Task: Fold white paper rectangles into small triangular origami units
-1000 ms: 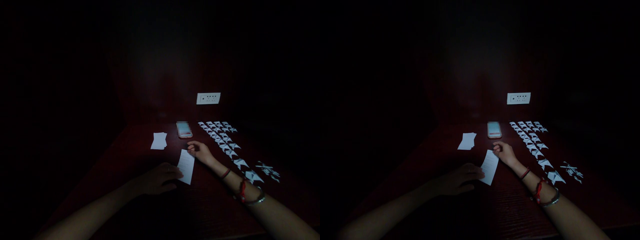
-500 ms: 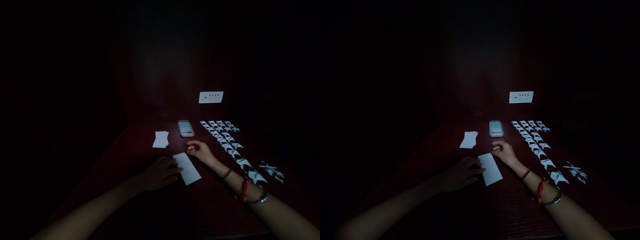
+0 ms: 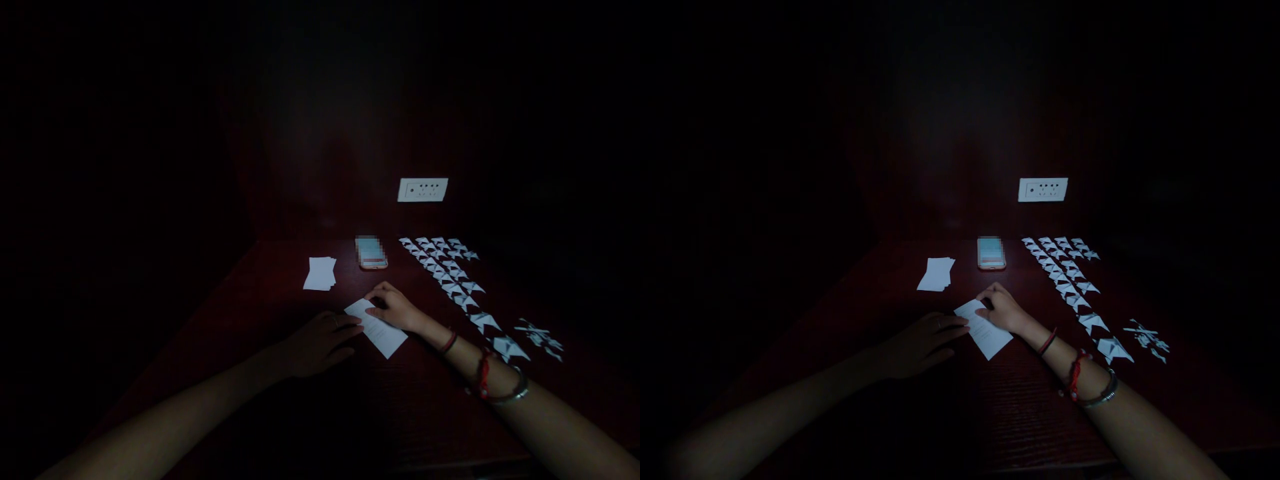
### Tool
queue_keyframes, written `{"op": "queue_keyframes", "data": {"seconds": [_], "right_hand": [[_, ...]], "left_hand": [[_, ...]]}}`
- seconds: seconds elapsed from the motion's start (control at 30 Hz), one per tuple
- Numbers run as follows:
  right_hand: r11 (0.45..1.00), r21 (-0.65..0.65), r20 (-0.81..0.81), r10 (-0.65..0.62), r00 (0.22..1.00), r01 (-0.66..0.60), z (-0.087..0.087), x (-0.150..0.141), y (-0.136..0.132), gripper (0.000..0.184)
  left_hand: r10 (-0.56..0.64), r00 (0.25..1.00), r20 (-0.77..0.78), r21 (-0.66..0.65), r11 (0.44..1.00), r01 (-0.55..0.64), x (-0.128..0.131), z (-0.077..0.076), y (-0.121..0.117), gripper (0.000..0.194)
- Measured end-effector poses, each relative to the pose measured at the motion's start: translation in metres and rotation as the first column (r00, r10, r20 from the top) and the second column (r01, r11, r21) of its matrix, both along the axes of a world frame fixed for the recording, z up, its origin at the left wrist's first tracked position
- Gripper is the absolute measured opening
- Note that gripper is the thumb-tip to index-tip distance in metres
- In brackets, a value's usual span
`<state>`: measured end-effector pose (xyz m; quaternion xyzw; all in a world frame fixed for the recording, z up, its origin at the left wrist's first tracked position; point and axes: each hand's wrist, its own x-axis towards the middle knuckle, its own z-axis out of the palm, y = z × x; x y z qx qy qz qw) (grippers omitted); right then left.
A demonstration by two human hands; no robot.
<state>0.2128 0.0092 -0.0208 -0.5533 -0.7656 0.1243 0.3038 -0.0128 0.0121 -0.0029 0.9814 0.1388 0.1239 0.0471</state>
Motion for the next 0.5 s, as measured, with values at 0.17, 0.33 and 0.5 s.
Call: {"op": "queue_keyframes", "data": {"seconds": [0.17, 0.33, 0.5], "right_hand": [[0.999, -0.022, 0.004, 0.038, 0.999, -0.038, 0.0004, -0.0011, 0.0002, 0.021], [0.999, 0.0, 0.027, 0.039, 0.999, -0.039, -0.0001, -0.0019, 0.0012, 0.032], [0.997, -0.013, 0.046, 0.075, 0.996, -0.075, 0.0032, -0.001, 0.0027, 0.019]], "left_hand": [[0.029, 0.999, 0.018, -0.011, 1.0, -0.029, 0.0007, 0.0002, -0.0027, 0.041], [0.036, 0.998, 0.046, 0.009, 0.999, -0.036, 0.0012, -0.0033, -0.003, 0.037], [0.073, 0.996, 0.043, 0.016, 0.997, -0.074, 0.0028, -0.0051, -0.0043, 0.035]]}}
